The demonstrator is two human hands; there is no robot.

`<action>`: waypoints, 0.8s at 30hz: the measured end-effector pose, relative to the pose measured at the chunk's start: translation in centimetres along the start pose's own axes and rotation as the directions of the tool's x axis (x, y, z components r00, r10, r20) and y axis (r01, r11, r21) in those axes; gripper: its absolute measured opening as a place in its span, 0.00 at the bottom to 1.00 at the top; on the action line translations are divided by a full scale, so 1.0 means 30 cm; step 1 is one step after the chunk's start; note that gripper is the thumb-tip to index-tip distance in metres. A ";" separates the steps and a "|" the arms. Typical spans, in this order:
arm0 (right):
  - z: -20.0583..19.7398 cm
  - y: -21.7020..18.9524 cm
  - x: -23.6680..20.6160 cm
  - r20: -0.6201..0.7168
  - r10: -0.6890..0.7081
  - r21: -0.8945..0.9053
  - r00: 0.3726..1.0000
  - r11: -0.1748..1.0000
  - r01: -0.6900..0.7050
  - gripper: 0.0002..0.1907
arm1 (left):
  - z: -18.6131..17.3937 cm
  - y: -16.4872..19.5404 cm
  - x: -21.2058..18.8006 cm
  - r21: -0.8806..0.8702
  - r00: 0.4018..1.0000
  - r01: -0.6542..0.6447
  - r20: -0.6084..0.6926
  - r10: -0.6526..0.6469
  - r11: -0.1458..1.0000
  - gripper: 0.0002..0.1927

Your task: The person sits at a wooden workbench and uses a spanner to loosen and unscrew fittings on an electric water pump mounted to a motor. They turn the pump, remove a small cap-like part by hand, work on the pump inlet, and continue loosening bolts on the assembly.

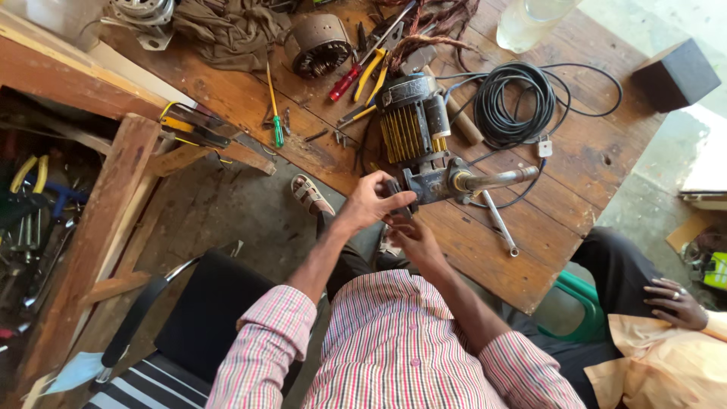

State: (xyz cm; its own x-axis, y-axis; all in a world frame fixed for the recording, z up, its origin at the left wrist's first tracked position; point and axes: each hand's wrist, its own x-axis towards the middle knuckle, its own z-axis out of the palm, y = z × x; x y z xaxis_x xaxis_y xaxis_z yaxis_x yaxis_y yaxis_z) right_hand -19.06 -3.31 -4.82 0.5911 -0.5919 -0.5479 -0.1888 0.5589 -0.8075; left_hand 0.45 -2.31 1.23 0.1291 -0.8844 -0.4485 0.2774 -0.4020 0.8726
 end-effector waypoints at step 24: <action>0.373 -0.282 0.455 0.037 -0.550 -0.889 0.834 0.363 0.279 0.15 | -0.393 0.177 -0.251 -0.232 0.970 0.169 -0.133 -0.204 0.958 0.18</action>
State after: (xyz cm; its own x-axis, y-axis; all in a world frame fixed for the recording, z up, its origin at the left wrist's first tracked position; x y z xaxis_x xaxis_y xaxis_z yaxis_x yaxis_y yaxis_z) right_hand -0.60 -9.62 -3.03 0.6259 -0.7799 -0.0050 -0.6009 -0.4781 -0.6405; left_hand 12.18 5.00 6.96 0.1955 -0.7443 -0.6385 0.5082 -0.4800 0.7151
